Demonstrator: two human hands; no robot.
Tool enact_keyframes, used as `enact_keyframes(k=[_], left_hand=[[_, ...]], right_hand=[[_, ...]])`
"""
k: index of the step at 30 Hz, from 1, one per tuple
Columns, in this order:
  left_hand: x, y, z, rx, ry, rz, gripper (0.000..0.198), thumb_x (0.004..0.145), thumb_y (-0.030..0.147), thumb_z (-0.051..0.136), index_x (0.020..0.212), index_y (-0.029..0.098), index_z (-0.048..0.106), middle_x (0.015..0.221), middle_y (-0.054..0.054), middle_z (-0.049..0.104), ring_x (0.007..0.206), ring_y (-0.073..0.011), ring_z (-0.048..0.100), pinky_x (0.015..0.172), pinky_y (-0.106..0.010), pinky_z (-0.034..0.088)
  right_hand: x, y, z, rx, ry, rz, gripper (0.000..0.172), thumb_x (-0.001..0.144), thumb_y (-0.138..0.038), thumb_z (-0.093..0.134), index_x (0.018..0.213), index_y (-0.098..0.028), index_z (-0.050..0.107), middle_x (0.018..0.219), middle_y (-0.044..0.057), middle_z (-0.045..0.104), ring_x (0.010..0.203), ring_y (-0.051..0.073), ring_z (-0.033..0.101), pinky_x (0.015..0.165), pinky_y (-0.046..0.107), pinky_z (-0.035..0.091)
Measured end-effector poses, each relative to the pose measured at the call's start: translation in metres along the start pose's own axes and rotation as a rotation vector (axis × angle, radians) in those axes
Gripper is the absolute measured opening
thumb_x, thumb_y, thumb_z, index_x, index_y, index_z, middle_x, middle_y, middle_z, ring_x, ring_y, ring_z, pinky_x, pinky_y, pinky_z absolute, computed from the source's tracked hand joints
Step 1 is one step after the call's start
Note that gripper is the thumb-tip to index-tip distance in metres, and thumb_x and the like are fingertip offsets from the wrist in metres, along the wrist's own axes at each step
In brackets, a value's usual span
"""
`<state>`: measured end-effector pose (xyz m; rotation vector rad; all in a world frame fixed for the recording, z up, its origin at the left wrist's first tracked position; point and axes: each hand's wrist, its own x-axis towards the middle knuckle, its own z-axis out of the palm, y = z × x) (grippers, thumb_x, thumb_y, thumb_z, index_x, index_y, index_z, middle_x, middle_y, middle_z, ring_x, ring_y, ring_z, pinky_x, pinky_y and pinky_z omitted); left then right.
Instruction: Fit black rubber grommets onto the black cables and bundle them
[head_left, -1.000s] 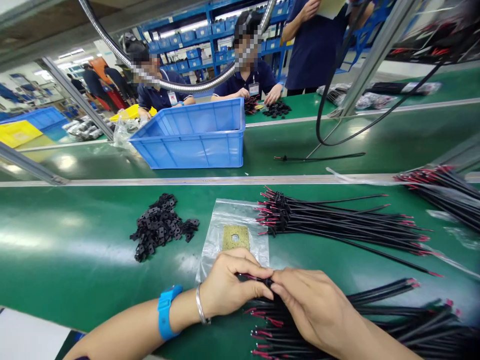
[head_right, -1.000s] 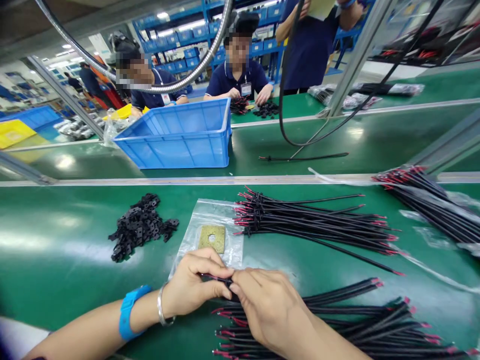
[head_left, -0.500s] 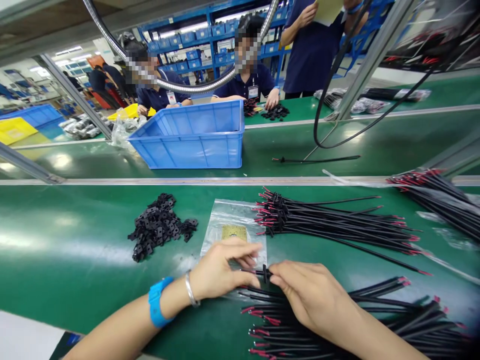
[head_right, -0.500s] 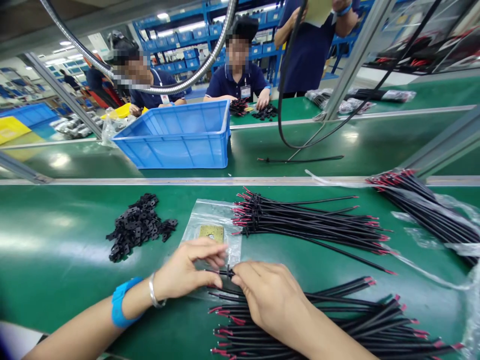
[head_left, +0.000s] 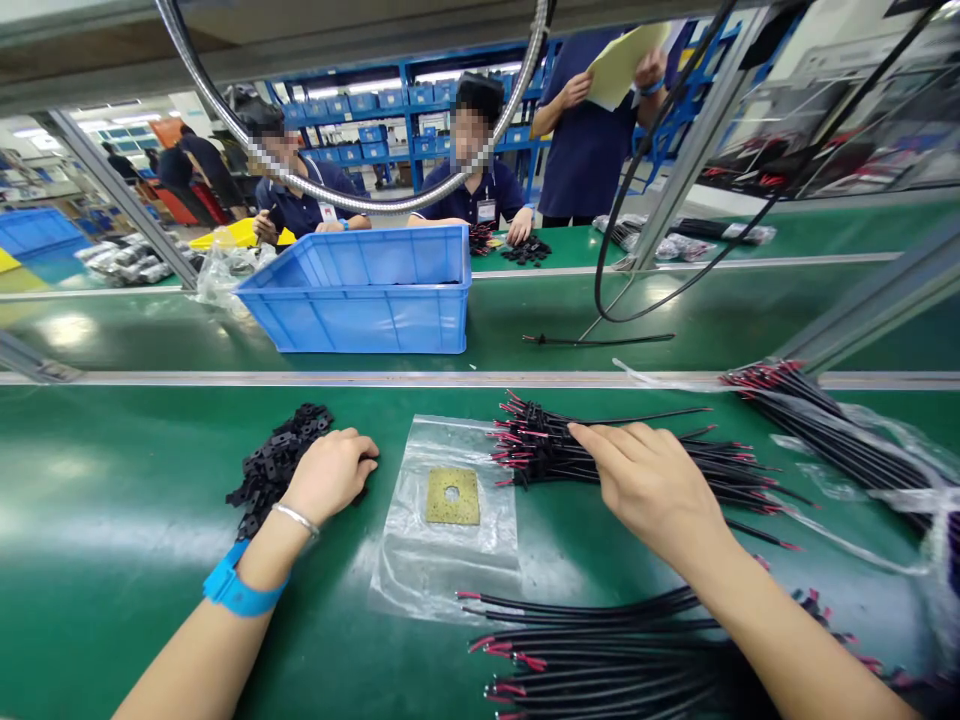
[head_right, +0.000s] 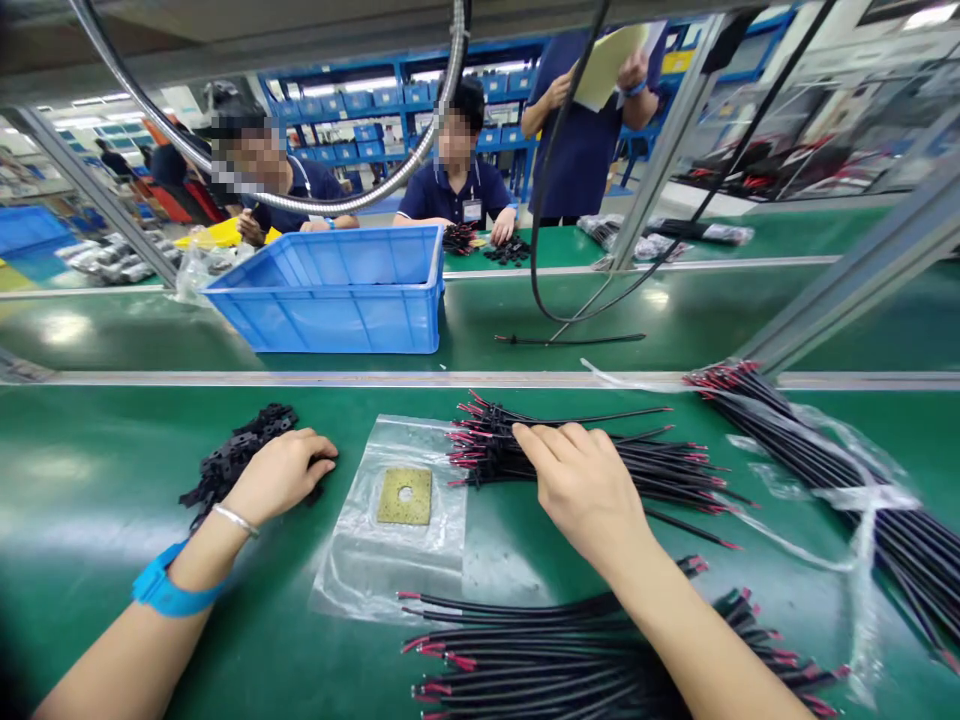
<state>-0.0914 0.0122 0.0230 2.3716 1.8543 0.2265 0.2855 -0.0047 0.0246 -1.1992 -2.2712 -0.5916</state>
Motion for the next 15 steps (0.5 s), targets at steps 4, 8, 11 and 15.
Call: enact_keyframes(k=[4, 8, 11, 15], left_hand=[[0.000, 0.000, 0.001, 0.004, 0.065, 0.015, 0.024, 0.084, 0.021, 0.050, 0.094, 0.020, 0.072, 0.086, -0.010, 0.068, 0.086, -0.0277, 0.062, 0.083, -0.040, 0.047], [0.000, 0.002, 0.001, -0.107, 0.194, -0.015, 0.027, 0.088, 0.024, 0.046, 0.102, 0.019, 0.069, 0.088, -0.008, 0.061, 0.088, -0.0243, 0.060, 0.084, -0.038, 0.048], [-0.003, 0.018, 0.000, -0.458, 0.219, -0.047, 0.020, 0.087, 0.029, 0.051, 0.095, 0.019, 0.066, 0.085, -0.004, 0.058, 0.079, -0.0193, 0.060, 0.077, -0.035, 0.051], [-0.009, 0.051, 0.003, -1.143, 0.041, -0.132, 0.021, 0.082, 0.034, 0.064, 0.091, 0.016, 0.060, 0.079, -0.002, 0.064, 0.070, -0.0149, 0.065, 0.069, -0.031, 0.055]], right_hand=[[0.001, 0.005, 0.021, 0.066, -0.056, 0.062, 0.031, 0.095, -0.011, 0.041, 0.113, -0.016, 0.065, 0.102, 0.006, 0.072, 0.084, 0.020, 0.059, 0.071, 0.034, 0.038], [-0.003, 0.005, 0.026, 0.097, -0.097, 0.090, 0.031, 0.096, -0.016, 0.042, 0.118, -0.018, 0.064, 0.108, 0.006, 0.071, 0.093, 0.021, 0.061, 0.075, 0.036, 0.042], [-0.008, 0.007, 0.023, 0.119, -0.117, 0.112, 0.032, 0.095, -0.020, 0.045, 0.121, -0.018, 0.063, 0.112, 0.008, 0.070, 0.097, 0.022, 0.061, 0.078, 0.037, 0.045], [-0.012, 0.010, 0.026, 0.149, -0.153, 0.106, 0.030, 0.095, -0.020, 0.045, 0.116, -0.019, 0.067, 0.113, 0.008, 0.070, 0.098, 0.022, 0.061, 0.081, 0.037, 0.048]])
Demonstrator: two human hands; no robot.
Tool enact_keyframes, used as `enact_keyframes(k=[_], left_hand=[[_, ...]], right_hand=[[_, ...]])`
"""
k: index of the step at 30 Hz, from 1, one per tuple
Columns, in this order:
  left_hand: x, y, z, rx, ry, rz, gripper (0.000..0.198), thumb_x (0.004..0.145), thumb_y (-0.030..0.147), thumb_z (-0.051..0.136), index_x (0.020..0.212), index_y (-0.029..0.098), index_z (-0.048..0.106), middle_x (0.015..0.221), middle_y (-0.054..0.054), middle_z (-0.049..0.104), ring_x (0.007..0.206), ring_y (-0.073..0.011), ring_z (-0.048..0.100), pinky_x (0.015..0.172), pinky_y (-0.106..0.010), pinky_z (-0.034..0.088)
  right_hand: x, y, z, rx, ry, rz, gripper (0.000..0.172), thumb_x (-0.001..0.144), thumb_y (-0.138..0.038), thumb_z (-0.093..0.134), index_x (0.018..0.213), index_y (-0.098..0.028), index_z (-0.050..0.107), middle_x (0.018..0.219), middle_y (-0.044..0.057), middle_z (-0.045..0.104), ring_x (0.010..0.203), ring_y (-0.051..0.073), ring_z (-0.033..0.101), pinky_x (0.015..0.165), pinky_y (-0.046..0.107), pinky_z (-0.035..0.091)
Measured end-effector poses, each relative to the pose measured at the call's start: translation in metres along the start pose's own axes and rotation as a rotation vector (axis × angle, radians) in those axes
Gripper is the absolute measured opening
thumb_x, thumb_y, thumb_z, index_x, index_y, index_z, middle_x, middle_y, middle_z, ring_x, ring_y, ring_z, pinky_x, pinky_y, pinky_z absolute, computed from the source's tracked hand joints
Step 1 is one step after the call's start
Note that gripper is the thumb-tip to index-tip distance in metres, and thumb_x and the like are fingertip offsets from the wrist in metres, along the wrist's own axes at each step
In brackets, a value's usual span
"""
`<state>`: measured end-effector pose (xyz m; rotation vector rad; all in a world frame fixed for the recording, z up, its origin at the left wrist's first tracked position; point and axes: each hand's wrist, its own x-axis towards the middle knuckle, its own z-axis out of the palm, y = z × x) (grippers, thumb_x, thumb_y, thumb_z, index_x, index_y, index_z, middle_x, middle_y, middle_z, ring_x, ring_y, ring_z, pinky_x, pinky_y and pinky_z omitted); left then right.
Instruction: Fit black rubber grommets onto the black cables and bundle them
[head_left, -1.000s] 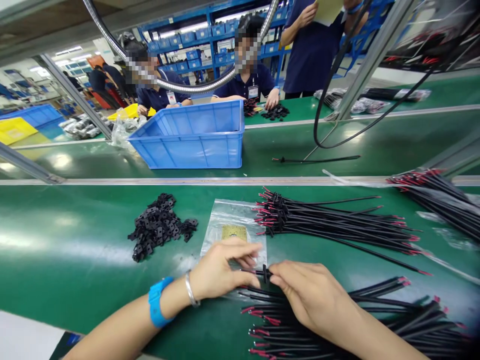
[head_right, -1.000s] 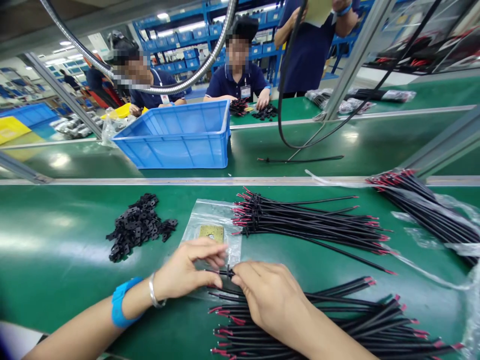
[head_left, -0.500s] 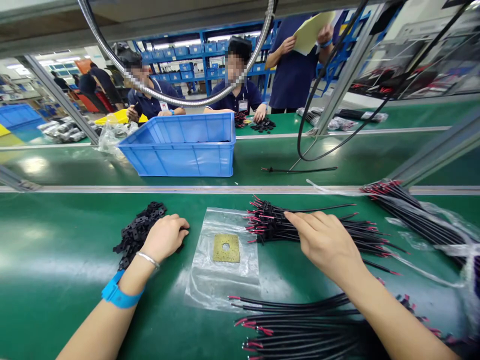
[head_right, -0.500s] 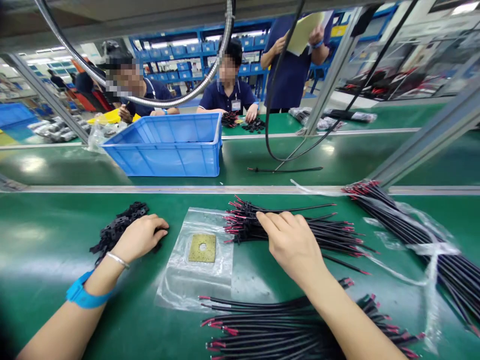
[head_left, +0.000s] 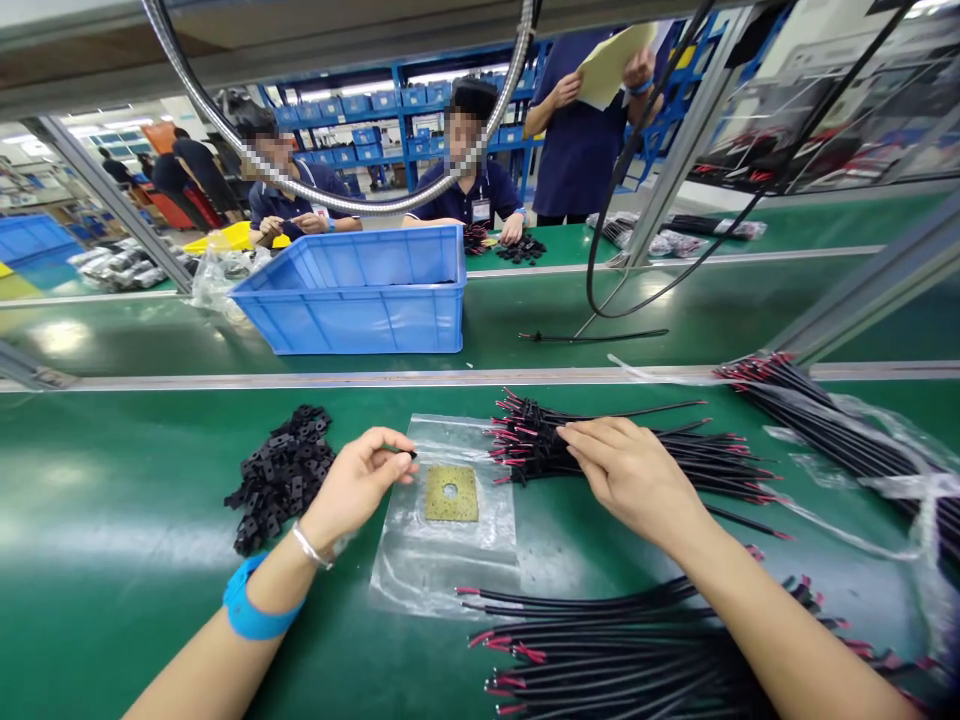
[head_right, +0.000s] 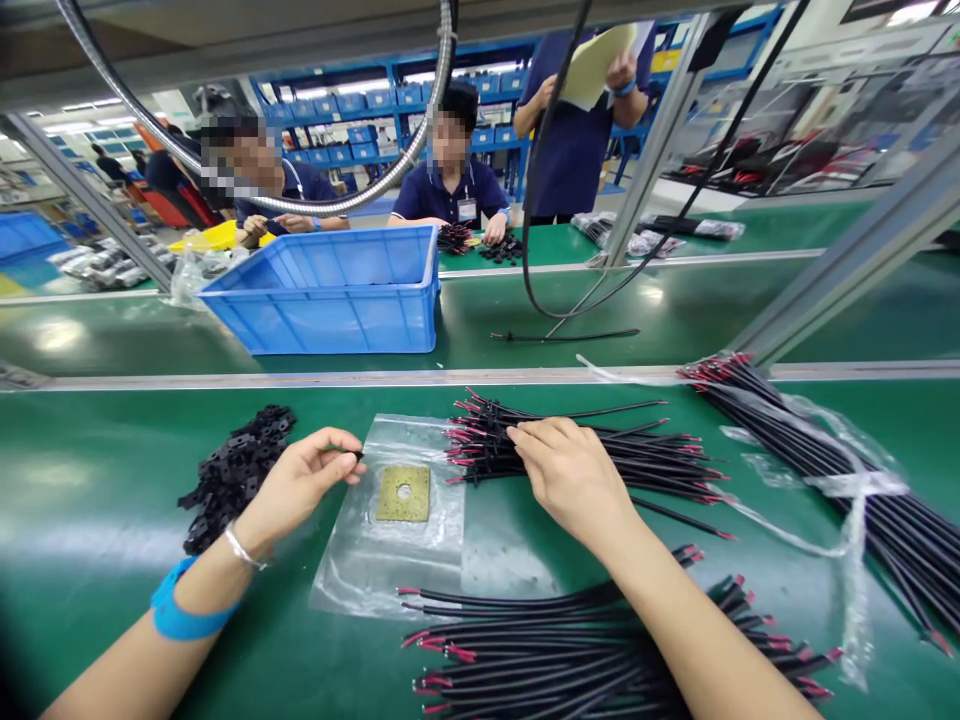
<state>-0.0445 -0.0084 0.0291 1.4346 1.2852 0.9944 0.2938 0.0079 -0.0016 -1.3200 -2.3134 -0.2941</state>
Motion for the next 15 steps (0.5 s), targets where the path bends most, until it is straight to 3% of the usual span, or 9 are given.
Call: enact_keyframes(k=[3, 7, 9, 12, 13, 15], left_hand=[[-0.006, 0.003, 0.019, -0.234, -0.060, -0.077, 0.026, 0.077, 0.034, 0.072, 0.090, 0.015, 0.061, 0.077, -0.002, 0.067, 0.067, -0.0140, 0.067, 0.064, -0.028, 0.055], [-0.010, 0.003, 0.027, -0.279, -0.065, -0.099, 0.030, 0.074, 0.036, 0.076, 0.089, 0.013, 0.065, 0.073, -0.004, 0.070, 0.066, -0.0148, 0.068, 0.065, -0.028, 0.057], [-0.010, 0.001, 0.026, -0.269, -0.065, -0.107, 0.031, 0.073, 0.037, 0.076, 0.088, 0.012, 0.066, 0.071, -0.005, 0.072, 0.066, -0.0148, 0.069, 0.066, -0.027, 0.057], [-0.010, -0.002, 0.024, -0.261, -0.079, -0.106, 0.030, 0.074, 0.036, 0.076, 0.089, 0.012, 0.066, 0.072, -0.005, 0.073, 0.065, -0.0138, 0.068, 0.066, -0.026, 0.056], [-0.010, -0.003, 0.023, -0.259, -0.082, -0.106, 0.030, 0.075, 0.036, 0.076, 0.089, 0.012, 0.066, 0.072, -0.005, 0.073, 0.065, -0.0138, 0.068, 0.066, -0.026, 0.056], [-0.009, -0.004, 0.023, -0.256, -0.083, -0.107, 0.030, 0.074, 0.036, 0.076, 0.088, 0.012, 0.066, 0.072, -0.005, 0.073, 0.066, -0.0146, 0.069, 0.067, -0.027, 0.057]], right_hand=[[0.002, 0.004, 0.005, 0.016, -0.028, 0.002, 0.032, 0.095, -0.017, 0.042, 0.114, -0.019, 0.068, 0.113, 0.009, 0.070, 0.098, 0.023, 0.061, 0.083, 0.038, 0.049], [0.003, 0.010, 0.003, 0.028, -0.053, 0.012, 0.034, 0.097, -0.029, 0.042, 0.121, -0.019, 0.064, 0.120, 0.010, 0.066, 0.106, 0.025, 0.060, 0.091, 0.041, 0.048], [-0.001, 0.014, 0.002, 0.025, -0.104, 0.002, 0.053, 0.092, -0.047, 0.052, 0.136, -0.017, 0.050, 0.133, 0.013, 0.057, 0.121, 0.030, 0.052, 0.098, 0.046, 0.044], [-0.008, 0.024, 0.009, -0.017, -0.211, 0.009, 0.105, 0.071, -0.069, 0.065, 0.149, -0.010, 0.026, 0.144, 0.024, 0.042, 0.133, 0.042, 0.037, 0.100, 0.058, 0.038], [-0.009, 0.029, 0.012, -0.028, -0.236, 0.010, 0.110, 0.069, -0.071, 0.065, 0.149, -0.008, 0.023, 0.143, 0.026, 0.043, 0.132, 0.043, 0.038, 0.098, 0.059, 0.038], [-0.007, 0.040, 0.019, -0.028, -0.261, -0.008, 0.101, 0.074, -0.068, 0.063, 0.147, -0.008, 0.028, 0.136, 0.025, 0.050, 0.125, 0.040, 0.047, 0.095, 0.053, 0.042]])
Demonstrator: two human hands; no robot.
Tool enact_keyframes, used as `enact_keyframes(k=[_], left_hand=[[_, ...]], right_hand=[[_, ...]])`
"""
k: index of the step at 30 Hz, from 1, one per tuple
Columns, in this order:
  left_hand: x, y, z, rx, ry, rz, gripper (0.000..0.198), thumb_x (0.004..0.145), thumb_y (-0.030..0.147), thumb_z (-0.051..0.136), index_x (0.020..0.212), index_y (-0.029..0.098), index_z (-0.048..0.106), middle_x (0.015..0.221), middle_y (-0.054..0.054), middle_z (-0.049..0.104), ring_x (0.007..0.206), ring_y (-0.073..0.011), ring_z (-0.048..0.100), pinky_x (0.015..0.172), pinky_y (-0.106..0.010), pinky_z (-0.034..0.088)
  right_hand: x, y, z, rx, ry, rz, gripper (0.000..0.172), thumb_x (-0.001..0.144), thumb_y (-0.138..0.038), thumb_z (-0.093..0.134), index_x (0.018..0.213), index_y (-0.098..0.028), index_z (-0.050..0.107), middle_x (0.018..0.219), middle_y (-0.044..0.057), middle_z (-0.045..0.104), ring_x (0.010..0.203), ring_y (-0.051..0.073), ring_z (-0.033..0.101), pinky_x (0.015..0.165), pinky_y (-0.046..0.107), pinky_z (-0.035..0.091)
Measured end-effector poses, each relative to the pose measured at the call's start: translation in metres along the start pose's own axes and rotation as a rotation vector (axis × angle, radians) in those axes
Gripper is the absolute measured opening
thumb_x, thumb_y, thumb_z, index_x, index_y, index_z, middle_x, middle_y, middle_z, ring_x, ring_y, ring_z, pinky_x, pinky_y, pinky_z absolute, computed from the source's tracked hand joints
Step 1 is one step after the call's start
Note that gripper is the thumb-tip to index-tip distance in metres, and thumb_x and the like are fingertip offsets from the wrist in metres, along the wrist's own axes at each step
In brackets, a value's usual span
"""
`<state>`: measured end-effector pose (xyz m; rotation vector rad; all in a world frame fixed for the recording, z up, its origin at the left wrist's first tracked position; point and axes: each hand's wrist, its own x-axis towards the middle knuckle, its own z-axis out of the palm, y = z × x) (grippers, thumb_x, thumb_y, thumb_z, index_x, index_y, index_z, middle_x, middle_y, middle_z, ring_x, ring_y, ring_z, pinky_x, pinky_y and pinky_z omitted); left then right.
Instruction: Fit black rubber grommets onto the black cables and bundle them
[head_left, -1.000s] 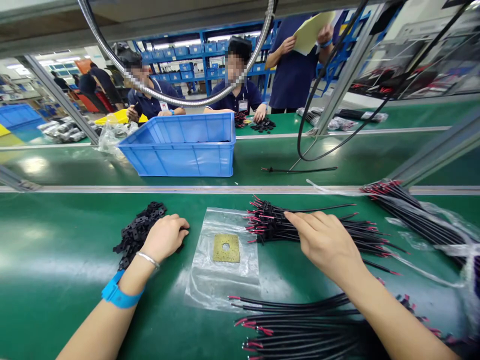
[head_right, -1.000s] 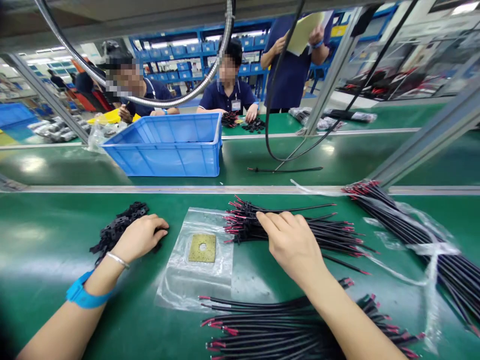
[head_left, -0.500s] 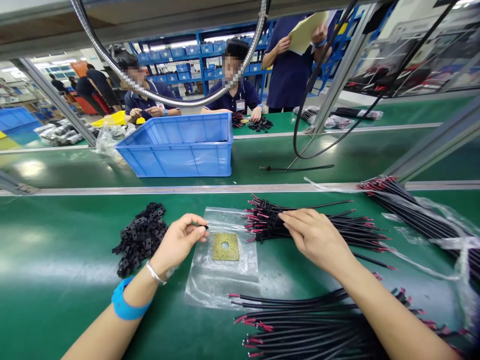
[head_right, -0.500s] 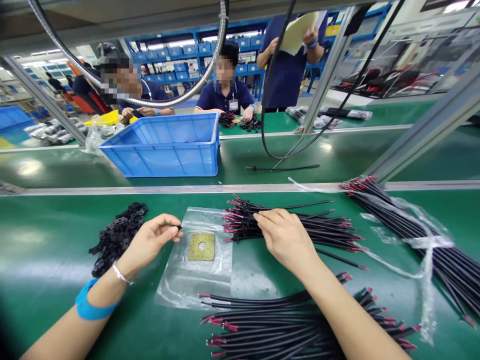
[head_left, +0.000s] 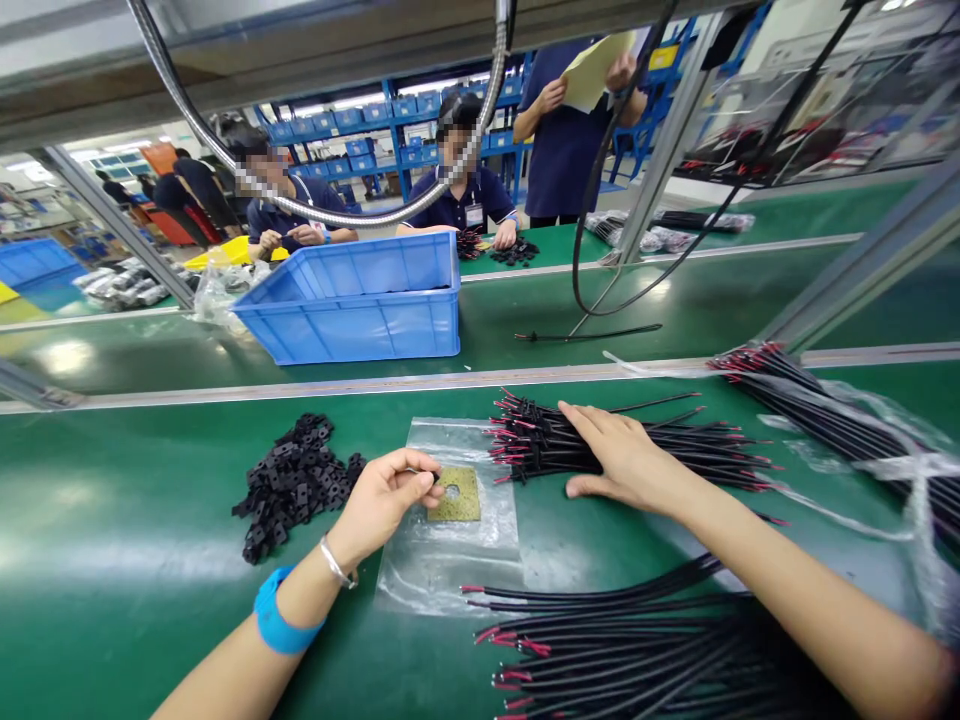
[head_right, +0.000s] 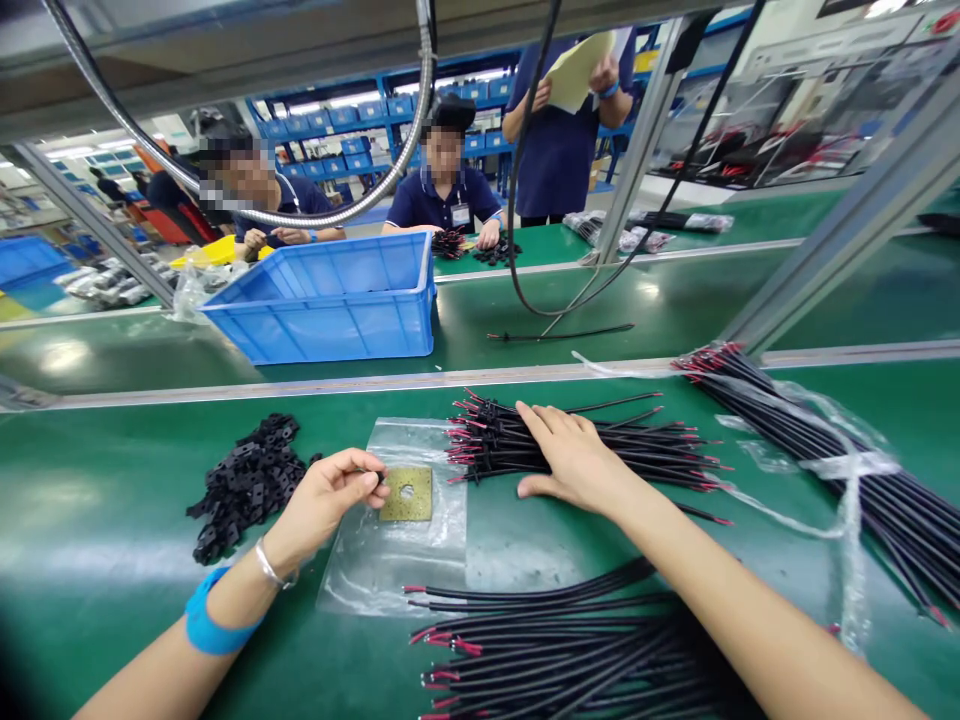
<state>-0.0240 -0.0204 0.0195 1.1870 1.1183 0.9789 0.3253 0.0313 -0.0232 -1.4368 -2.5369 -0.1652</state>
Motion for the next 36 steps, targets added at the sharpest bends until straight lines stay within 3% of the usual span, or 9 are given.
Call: enact_keyframes(k=[4, 12, 16, 18, 21, 22, 24, 29, 36], left_hand=[[0.001, -0.001, 0.001, 0.010, 0.010, 0.002, 0.030, 0.073, 0.037, 0.076, 0.087, 0.012, 0.067, 0.071, -0.005, 0.073, 0.067, -0.0156, 0.069, 0.067, -0.028, 0.057], [0.000, 0.000, 0.005, 0.011, 0.012, -0.022, 0.030, 0.070, 0.035, 0.079, 0.084, 0.012, 0.066, 0.071, -0.004, 0.073, 0.064, -0.0157, 0.070, 0.067, -0.029, 0.058], [-0.001, -0.002, 0.010, -0.007, -0.054, -0.102, 0.029, 0.070, 0.028, 0.079, 0.090, 0.013, 0.065, 0.074, -0.005, 0.074, 0.069, -0.0155, 0.071, 0.072, -0.029, 0.058], [-0.002, -0.005, 0.012, -0.009, -0.111, -0.147, 0.028, 0.070, 0.023, 0.078, 0.092, 0.013, 0.065, 0.076, -0.005, 0.075, 0.071, -0.0152, 0.071, 0.074, -0.029, 0.057], [-0.004, -0.011, 0.016, -0.023, -0.159, -0.174, 0.022, 0.073, 0.020, 0.074, 0.092, 0.013, 0.065, 0.077, -0.006, 0.075, 0.072, -0.0161, 0.071, 0.074, -0.031, 0.057], [-0.004, -0.013, 0.017, -0.029, -0.167, -0.179, 0.021, 0.074, 0.019, 0.073, 0.092, 0.013, 0.065, 0.077, -0.006, 0.075, 0.073, -0.0163, 0.071, 0.074, -0.031, 0.057], [-0.004, -0.016, 0.019, -0.029, -0.183, -0.190, 0.019, 0.075, 0.019, 0.072, 0.092, 0.013, 0.065, 0.077, -0.006, 0.075, 0.073, -0.0161, 0.072, 0.074, -0.030, 0.057], [-0.006, -0.017, 0.021, 0.007, -0.169, -0.227, 0.032, 0.069, 0.016, 0.077, 0.099, 0.013, 0.065, 0.072, -0.003, 0.074, 0.080, -0.0169, 0.073, 0.075, -0.026, 0.055], [-0.007, -0.015, 0.024, -0.147, -0.121, -0.250, 0.040, 0.070, 0.030, 0.079, 0.102, 0.011, 0.067, 0.091, -0.009, 0.075, 0.077, -0.0164, 0.072, 0.072, -0.029, 0.057]], right_hand=[[0.015, 0.022, 0.002, 0.010, -0.028, -0.077, 0.075, 0.082, -0.063, 0.058, 0.136, -0.012, 0.046, 0.124, 0.018, 0.061, 0.110, 0.030, 0.057, 0.089, 0.042, 0.047], [0.039, 0.030, -0.003, 0.034, -0.019, -0.020, 0.060, 0.085, -0.058, 0.058, 0.125, -0.013, 0.055, 0.119, 0.017, 0.063, 0.109, 0.033, 0.056, 0.088, 0.043, 0.043], [0.017, -0.003, -0.023, 0.023, 0.040, 0.106, 0.068, 0.086, -0.050, 0.058, 0.137, -0.007, 0.042, 0.136, 0.026, 0.048, 0.124, 0.042, 0.042, 0.093, 0.056, 0.037], [-0.010, -0.033, -0.041, 0.049, 0.029, 0.040, 0.062, 0.087, -0.048, 0.058, 0.135, -0.011, 0.045, 0.141, 0.022, 0.044, 0.128, 0.037, 0.039, 0.099, 0.052, 0.035], [-0.055, -0.076, -0.065, 0.334, -0.178, -0.262, 0.069, 0.081, -0.060, 0.062, 0.132, -0.016, 0.048, 0.134, 0.015, 0.051, 0.125, 0.030, 0.043, 0.101, 0.046, 0.038], [-0.068, -0.086, -0.068, 0.382, -0.254, -0.280, 0.081, 0.076, -0.065, 0.065, 0.136, -0.016, 0.044, 0.135, 0.016, 0.049, 0.125, 0.031, 0.042, 0.101, 0.046, 0.040], [-0.083, -0.101, -0.066, 0.421, -0.299, -0.252, 0.074, 0.081, -0.058, 0.064, 0.137, -0.015, 0.042, 0.130, 0.016, 0.052, 0.120, 0.029, 0.046, 0.097, 0.045, 0.043], [-0.069, -0.113, -0.043, 0.436, -0.265, -0.123, 0.020, 0.097, -0.027, 0.044, 0.105, -0.015, 0.058, 0.094, 0.009, 0.060, 0.088, 0.022, 0.055, 0.080, 0.039, 0.048], [-0.035, -0.124, -0.056, 0.376, -0.515, -0.185, 0.008, 0.087, -0.012, 0.051, 0.081, -0.018, 0.051, 0.085, 0.006, 0.059, 0.078, 0.020, 0.054, 0.071, 0.032, 0.047]])
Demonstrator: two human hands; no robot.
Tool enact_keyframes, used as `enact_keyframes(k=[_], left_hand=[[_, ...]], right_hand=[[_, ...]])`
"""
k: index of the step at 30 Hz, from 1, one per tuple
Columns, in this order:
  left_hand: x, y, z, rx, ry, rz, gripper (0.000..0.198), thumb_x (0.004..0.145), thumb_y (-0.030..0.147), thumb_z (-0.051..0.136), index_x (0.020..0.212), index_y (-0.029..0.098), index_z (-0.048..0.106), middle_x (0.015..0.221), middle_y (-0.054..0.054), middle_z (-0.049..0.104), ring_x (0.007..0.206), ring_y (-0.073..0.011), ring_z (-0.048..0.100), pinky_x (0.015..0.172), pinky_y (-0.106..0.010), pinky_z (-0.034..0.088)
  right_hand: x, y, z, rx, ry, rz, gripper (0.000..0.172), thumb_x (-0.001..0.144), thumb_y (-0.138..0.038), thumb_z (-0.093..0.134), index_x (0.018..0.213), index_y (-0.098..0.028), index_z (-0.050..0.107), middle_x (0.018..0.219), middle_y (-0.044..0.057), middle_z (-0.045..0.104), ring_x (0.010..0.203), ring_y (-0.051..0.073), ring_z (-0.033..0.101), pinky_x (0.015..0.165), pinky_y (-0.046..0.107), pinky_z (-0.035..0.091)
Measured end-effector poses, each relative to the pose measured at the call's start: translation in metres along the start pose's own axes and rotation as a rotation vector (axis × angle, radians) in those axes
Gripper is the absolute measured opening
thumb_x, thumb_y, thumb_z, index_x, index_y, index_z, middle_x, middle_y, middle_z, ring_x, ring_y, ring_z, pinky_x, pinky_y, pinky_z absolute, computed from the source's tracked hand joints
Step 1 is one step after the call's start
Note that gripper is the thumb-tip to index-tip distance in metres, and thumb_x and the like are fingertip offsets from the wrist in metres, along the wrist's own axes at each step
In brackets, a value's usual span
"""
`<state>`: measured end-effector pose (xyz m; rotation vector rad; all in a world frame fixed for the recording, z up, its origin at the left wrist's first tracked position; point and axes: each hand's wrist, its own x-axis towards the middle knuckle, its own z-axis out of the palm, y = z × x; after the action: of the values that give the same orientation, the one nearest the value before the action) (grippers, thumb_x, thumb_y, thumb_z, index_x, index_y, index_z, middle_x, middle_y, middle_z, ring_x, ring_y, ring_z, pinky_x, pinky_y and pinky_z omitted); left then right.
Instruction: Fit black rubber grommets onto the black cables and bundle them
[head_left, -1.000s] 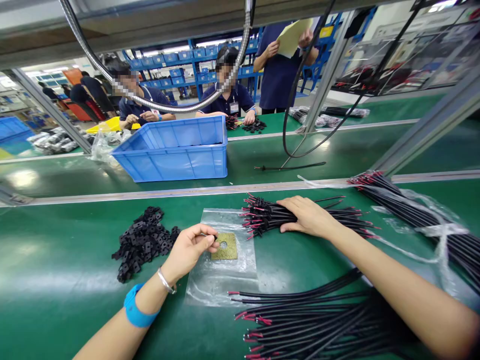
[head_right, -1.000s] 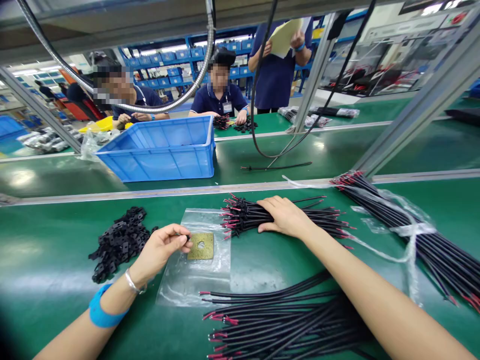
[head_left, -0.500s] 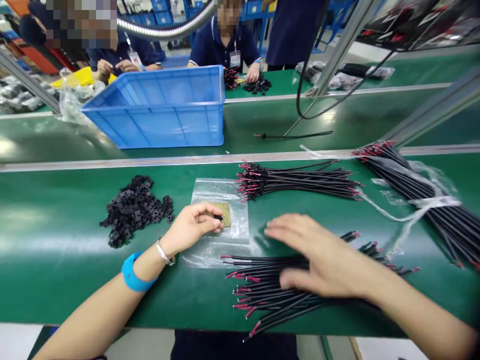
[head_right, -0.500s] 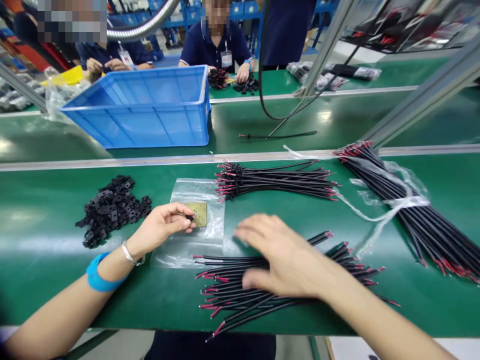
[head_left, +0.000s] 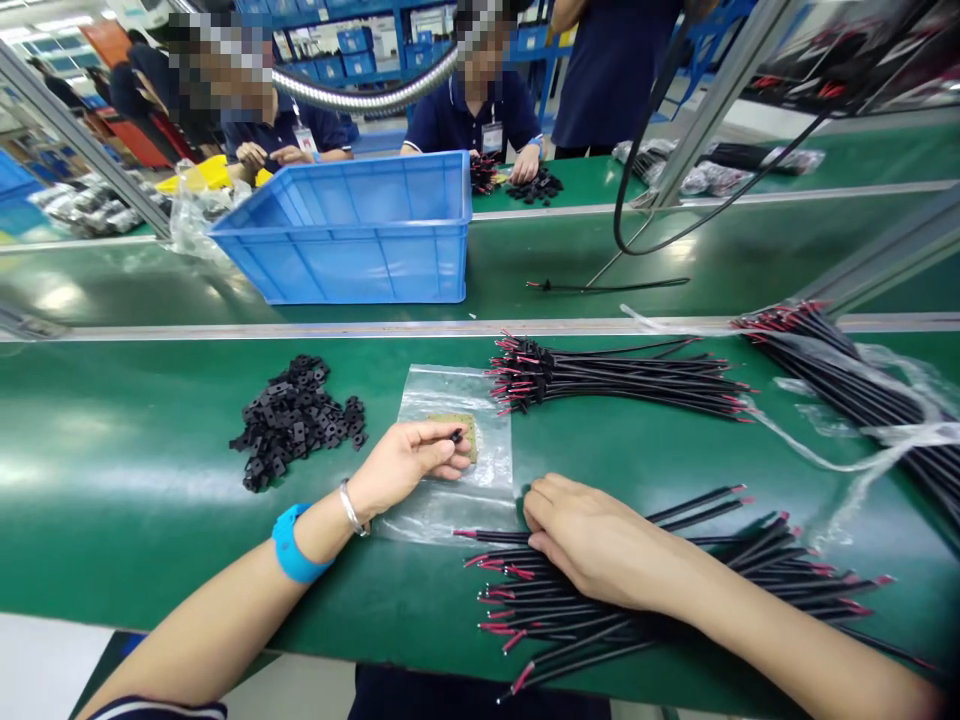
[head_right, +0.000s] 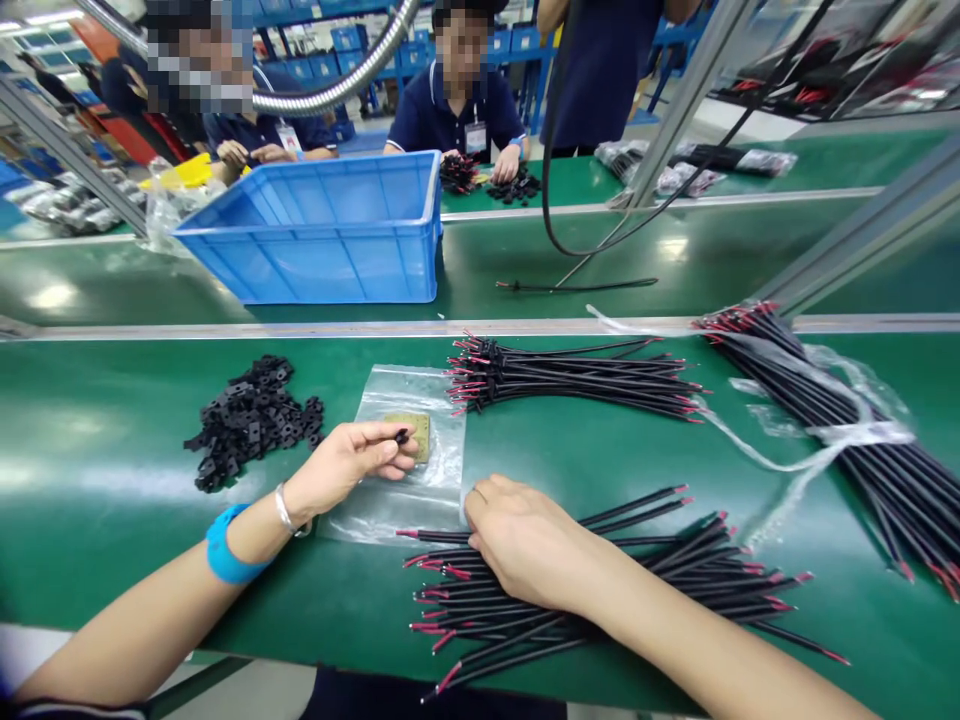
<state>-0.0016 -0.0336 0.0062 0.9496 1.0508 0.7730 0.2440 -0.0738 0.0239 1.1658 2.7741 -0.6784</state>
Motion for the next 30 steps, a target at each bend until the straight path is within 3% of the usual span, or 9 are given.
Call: enact_keyframes(k=[5, 7, 10, 13, 16, 20, 22, 24, 30], left_hand=[[0.002, -0.003, 0.002, 0.027, 0.016, 0.046, 0.033, 0.074, 0.038, 0.075, 0.092, 0.012, 0.062, 0.078, -0.008, 0.075, 0.067, -0.0163, 0.071, 0.063, -0.028, 0.057], [0.004, -0.006, -0.001, 0.116, 0.041, 0.108, 0.027, 0.077, 0.035, 0.073, 0.088, 0.013, 0.062, 0.076, -0.007, 0.074, 0.066, -0.0161, 0.070, 0.063, -0.029, 0.057], [0.007, -0.008, -0.006, 0.410, 0.100, 0.252, 0.018, 0.085, 0.029, 0.063, 0.095, 0.015, 0.067, 0.079, -0.006, 0.075, 0.069, -0.0159, 0.070, 0.069, -0.031, 0.057], [0.007, -0.009, -0.009, 0.870, 0.152, 0.531, 0.019, 0.091, 0.024, 0.053, 0.099, 0.019, 0.070, 0.092, -0.007, 0.075, 0.084, -0.0180, 0.069, 0.078, -0.033, 0.055], [0.006, -0.009, -0.005, 1.269, 0.125, 0.785, 0.019, 0.091, 0.023, 0.053, 0.096, 0.019, 0.071, 0.096, -0.008, 0.072, 0.089, -0.0204, 0.065, 0.082, -0.036, 0.052], [0.006, -0.005, 0.005, 1.472, 0.029, 0.797, 0.017, 0.089, 0.022, 0.054, 0.086, 0.017, 0.071, 0.092, -0.008, 0.069, 0.086, -0.0220, 0.060, 0.077, -0.037, 0.050], [0.006, -0.003, 0.009, 1.415, 0.017, 0.758, 0.015, 0.088, 0.020, 0.055, 0.084, 0.017, 0.069, 0.093, -0.008, 0.068, 0.088, -0.0231, 0.058, 0.079, -0.039, 0.048], [0.006, -0.003, 0.011, 1.198, 0.056, 0.676, 0.011, 0.086, 0.018, 0.055, 0.081, 0.018, 0.064, 0.095, -0.008, 0.069, 0.092, -0.0231, 0.059, 0.084, -0.041, 0.047], [-0.002, -0.003, 0.019, 0.110, 0.121, 0.186, 0.021, 0.087, 0.030, 0.058, 0.074, 0.017, 0.047, 0.102, -0.011, 0.071, 0.078, -0.0173, 0.069, 0.070, -0.032, 0.053]], right_hand=[[-0.012, 0.008, -0.024, 0.181, -0.020, -0.037, 0.008, 0.093, -0.018, 0.045, 0.086, -0.022, 0.047, 0.080, 0.000, 0.059, 0.071, 0.015, 0.055, 0.066, 0.027, 0.045], [-0.016, 0.012, -0.036, 0.247, 0.079, -0.041, 0.009, 0.096, -0.021, 0.041, 0.089, -0.023, 0.047, 0.079, -0.002, 0.059, 0.069, 0.014, 0.054, 0.064, 0.026, 0.044], [-0.012, 0.014, -0.048, 0.263, 0.368, -0.015, 0.010, 0.098, -0.025, 0.040, 0.096, -0.024, 0.051, 0.080, -0.002, 0.060, 0.067, 0.012, 0.056, 0.064, 0.025, 0.044], [-0.003, 0.014, -0.042, 0.200, 0.658, -0.020, 0.014, 0.097, -0.024, 0.043, 0.104, -0.021, 0.055, 0.085, 0.000, 0.063, 0.072, 0.012, 0.059, 0.066, 0.024, 0.046], [0.006, 0.018, -0.025, 0.119, 0.803, -0.070, 0.015, 0.095, -0.020, 0.047, 0.105, -0.018, 0.058, 0.084, 0.003, 0.063, 0.074, 0.013, 0.060, 0.068, 0.025, 0.047], [0.006, 0.023, -0.010, 0.103, 0.853, -0.073, 0.013, 0.092, -0.017, 0.049, 0.100, -0.016, 0.059, 0.085, 0.004, 0.063, 0.075, 0.014, 0.061, 0.068, 0.025, 0.048], [0.005, 0.023, -0.007, 0.094, 0.863, -0.073, 0.015, 0.092, -0.017, 0.049, 0.103, -0.016, 0.060, 0.084, 0.004, 0.064, 0.073, 0.013, 0.061, 0.067, 0.025, 0.048], [0.004, 0.022, -0.005, 0.074, 0.863, -0.083, 0.017, 0.092, -0.018, 0.051, 0.106, -0.016, 0.061, 0.080, 0.003, 0.062, 0.068, 0.013, 0.060, 0.064, 0.024, 0.047], [0.008, 0.016, 0.010, 0.032, 0.836, -0.147, 0.014, 0.093, -0.018, 0.052, 0.101, -0.018, 0.063, 0.072, 0.001, 0.059, 0.059, 0.011, 0.054, 0.057, 0.024, 0.042]])
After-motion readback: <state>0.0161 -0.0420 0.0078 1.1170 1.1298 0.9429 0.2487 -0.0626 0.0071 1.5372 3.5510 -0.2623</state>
